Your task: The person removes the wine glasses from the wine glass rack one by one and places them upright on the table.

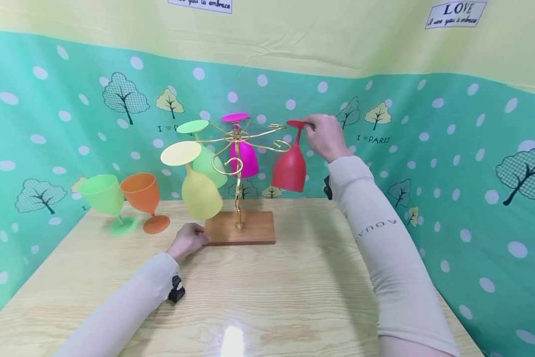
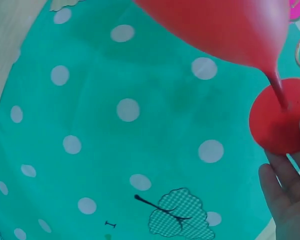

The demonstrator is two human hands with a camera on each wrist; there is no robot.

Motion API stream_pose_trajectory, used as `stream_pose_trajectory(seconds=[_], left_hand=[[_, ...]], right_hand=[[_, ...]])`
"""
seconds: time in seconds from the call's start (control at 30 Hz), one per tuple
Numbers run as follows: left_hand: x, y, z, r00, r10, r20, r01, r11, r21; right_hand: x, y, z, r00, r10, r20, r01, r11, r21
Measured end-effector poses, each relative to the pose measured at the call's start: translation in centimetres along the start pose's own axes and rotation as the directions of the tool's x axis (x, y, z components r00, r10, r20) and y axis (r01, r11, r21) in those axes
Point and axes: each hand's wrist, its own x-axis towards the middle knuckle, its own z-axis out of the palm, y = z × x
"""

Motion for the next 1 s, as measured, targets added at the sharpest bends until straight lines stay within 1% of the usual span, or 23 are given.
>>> stream_pose_trajectory(seconds=[0.17,0.27,0.37,0.5,0.67,0.77,0.87,0.93,1.0], left_hand=[[-0.1,-0.1,-0.1,1.000,0.006,-0.009,-0.006,1.000,0.005],[-0.2,0.0,-0.3,1.000,0.007,-0.017,-0.007,1.000,0.007],[-0.2,0.0,-0.3,1.000,-0.003,-0.012,0.003,1.000,-0.001],[-0.3,0.0,-0.2,1.000,-0.017,-0.010,0.017,0.999,-0.031],[-0.7,0.1,-0.3,1.000,-0.013,-0.025,0.011,0.999,-0.051],[-1.2,0.3,-0.5,1.000,-0.006,-0.016,0.005,0.998,-0.064],[-2.1,0.6,-0.8,1.000,0.015,-0.020,-0.017,0.997,-0.071],[-2.9,0.8,-0.9,0.998,0.048,-0.033,-0.050,0.997,-0.061],[-3.9,1.0,-1.0,0.994,0.098,-0.048,-0.100,0.994,-0.049]], right_hand=[[-2.4,1.1,0.2,1.000,0.016,-0.003,-0.016,1.000,0.006],[-3.8,1.3,0.4,1.000,0.030,0.002,-0.030,1.000,0.007],[-5.2,1.5,0.8,0.999,0.036,-0.014,-0.036,0.999,0.014],[-7.3,1.8,1.6,0.998,0.053,-0.036,-0.052,0.998,0.036],[-10.0,2.5,3.0,0.996,0.078,-0.049,-0.074,0.995,0.070],[-11.3,3.1,4.0,0.994,0.096,-0.058,-0.091,0.992,0.087],[-12.5,3.6,5.0,0.992,0.120,-0.048,-0.114,0.986,0.123],[-13.3,3.8,5.6,0.991,0.128,-0.043,-0.121,0.981,0.149],[-14.0,3.8,6.1,0.990,0.138,-0.038,-0.129,0.976,0.173]])
